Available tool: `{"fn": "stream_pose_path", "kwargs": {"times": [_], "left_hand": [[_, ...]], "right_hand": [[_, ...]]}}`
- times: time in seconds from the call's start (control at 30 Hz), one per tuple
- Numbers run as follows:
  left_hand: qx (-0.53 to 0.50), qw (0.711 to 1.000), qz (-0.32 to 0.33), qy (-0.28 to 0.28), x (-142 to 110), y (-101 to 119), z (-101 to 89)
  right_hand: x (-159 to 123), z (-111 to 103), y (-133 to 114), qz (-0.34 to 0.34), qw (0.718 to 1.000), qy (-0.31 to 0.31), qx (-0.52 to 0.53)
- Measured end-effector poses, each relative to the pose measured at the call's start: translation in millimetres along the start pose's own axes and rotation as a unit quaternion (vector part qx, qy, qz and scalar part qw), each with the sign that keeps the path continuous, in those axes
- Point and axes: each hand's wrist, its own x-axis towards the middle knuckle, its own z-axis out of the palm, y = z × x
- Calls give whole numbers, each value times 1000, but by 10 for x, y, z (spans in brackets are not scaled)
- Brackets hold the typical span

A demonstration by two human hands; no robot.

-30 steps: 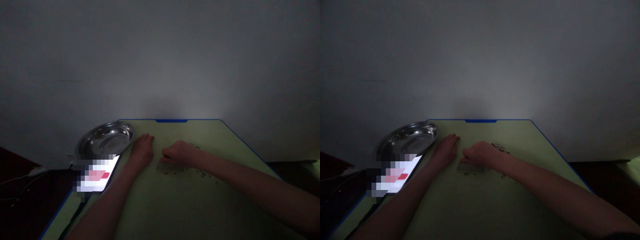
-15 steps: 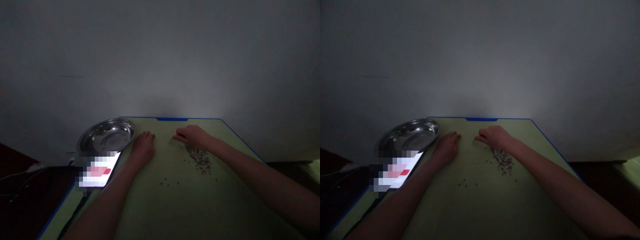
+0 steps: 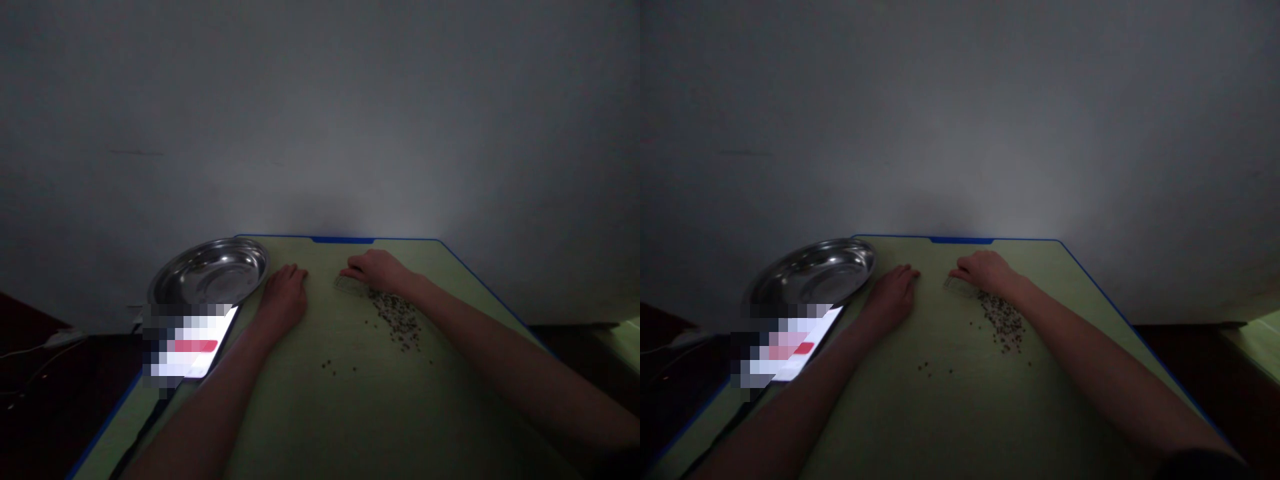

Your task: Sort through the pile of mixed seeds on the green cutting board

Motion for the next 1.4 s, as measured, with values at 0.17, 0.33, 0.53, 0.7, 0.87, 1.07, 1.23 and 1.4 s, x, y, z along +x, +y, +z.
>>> {"fn": "stream_pose_path", "kwargs": {"times": [0.17,0.33,0.53,0.7,0.87,1.07,1.23,1.4], "left_hand": [[7,1000,-1,1,2,0,3],[2,1000,1,0,5,-10,10],[2,1000,4,7,2,-11,5],[4,1000,-1,-2,3,-14,13],[5,1000,-3,2,2,-2,10],[6,1000,-4,5,-4,19,-9],[6,1000,-5,2,-4,26,-15],[4,1000,-4,-6,5,30,-28]], "right_hand": [[8,22,10,1,1000,1,10],[30,-37,29,26,999,17,26],[112,30,6,60,998,26,23],[122,95,-3,52,998,18,20],[86,63,-99,12,1000,7,14],[-57,0,-246,-51,999,-11,10],[-296,-38,-302,-85,996,-31,12],[-541,-58,-396,-85,995,-41,13]]}}
